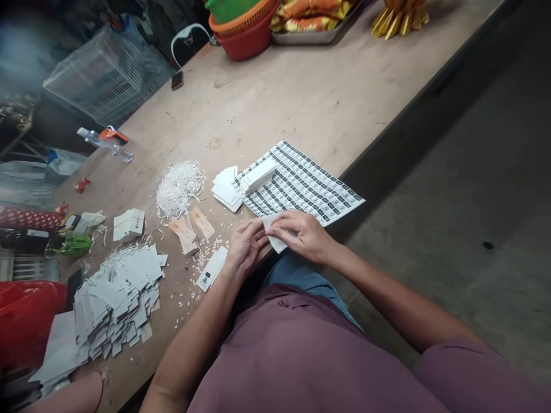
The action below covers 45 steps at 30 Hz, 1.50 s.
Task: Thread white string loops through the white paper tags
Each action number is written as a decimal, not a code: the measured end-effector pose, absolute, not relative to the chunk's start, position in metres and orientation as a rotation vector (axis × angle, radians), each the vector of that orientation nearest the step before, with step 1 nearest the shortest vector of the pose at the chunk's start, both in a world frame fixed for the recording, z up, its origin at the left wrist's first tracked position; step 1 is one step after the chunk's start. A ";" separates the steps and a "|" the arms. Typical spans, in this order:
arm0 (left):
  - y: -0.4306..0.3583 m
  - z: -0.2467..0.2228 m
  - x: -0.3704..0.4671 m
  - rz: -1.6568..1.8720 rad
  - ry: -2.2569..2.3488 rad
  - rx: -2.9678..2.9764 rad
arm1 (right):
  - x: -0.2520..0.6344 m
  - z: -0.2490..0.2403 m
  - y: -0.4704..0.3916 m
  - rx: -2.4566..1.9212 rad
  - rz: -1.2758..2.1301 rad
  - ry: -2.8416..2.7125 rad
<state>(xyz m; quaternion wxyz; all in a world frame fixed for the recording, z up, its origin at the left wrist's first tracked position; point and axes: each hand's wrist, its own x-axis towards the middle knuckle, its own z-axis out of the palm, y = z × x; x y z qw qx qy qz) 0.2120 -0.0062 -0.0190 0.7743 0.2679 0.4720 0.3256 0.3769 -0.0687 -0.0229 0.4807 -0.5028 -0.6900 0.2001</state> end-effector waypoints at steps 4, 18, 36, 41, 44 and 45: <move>-0.014 -0.023 0.209 0.703 1.010 0.569 | 0.382 -0.021 -0.065 -1.259 0.597 -1.667; -0.017 -0.038 0.215 0.825 1.082 0.720 | 0.369 -0.036 -0.032 -1.356 0.386 -1.665; -0.036 0.000 0.184 0.874 0.986 0.658 | 0.334 -0.025 -0.053 -1.222 0.557 -1.344; -0.020 0.001 0.183 0.881 0.984 0.895 | 0.337 -0.014 -0.049 -1.215 0.304 -1.291; 0.027 0.002 0.171 1.021 1.174 1.389 | 0.342 -0.009 -0.046 -1.207 0.232 -1.231; 0.048 0.003 0.166 1.013 1.263 1.590 | 0.343 -0.008 -0.044 -1.205 0.273 -1.229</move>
